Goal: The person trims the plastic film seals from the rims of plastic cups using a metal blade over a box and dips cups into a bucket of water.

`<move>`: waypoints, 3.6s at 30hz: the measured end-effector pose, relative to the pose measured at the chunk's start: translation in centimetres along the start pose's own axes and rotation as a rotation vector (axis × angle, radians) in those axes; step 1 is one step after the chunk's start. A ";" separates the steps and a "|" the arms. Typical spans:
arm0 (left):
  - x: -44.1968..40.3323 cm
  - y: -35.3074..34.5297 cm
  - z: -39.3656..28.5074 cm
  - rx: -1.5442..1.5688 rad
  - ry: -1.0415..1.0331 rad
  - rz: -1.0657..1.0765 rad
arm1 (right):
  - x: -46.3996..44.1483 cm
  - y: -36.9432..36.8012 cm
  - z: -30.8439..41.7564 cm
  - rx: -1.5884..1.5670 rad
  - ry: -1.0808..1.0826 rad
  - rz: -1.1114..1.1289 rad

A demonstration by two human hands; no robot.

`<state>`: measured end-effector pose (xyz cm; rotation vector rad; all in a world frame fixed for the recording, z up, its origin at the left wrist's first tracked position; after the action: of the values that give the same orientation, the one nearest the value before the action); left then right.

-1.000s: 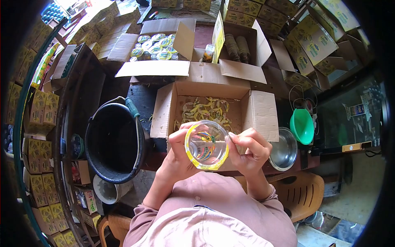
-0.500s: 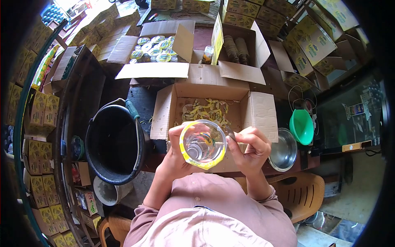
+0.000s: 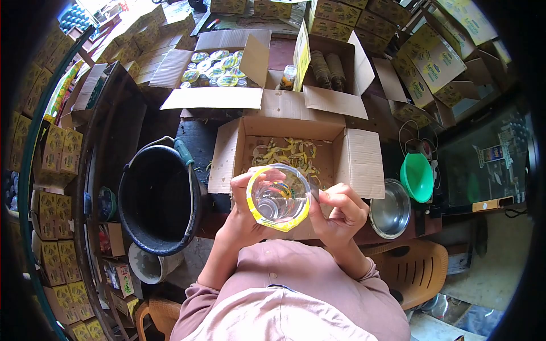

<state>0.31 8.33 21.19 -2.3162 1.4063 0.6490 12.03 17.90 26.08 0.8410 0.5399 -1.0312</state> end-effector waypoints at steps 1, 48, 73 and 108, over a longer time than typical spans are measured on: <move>-0.1 0.0 0.0 -0.002 0.012 -0.003 | 0.0 0.0 0.1 0.007 0.008 -0.009; -0.5 -0.7 -1.9 -0.171 -0.078 0.053 | -0.6 0.5 2.4 0.179 0.258 0.028; -0.5 -1.0 -0.6 0.004 0.030 0.091 | -1.0 0.0 -0.5 0.048 0.067 0.070; -0.6 -0.1 -1.4 -0.035 -0.019 0.041 | -0.1 -0.9 -1.4 -0.046 -0.164 0.153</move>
<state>0.41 8.04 22.72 -2.3066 1.4489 0.7113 11.18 18.90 25.01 0.7376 0.3536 -0.9346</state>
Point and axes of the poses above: each hand's wrist, its own x-axis away from the middle knuckle, its own y-axis out of the back of the hand, z = x × y, the point moved 10 cm from there along -x, towards the middle knuckle, and after that the axes turned 15 degrees about x, right-handed, at the moved point
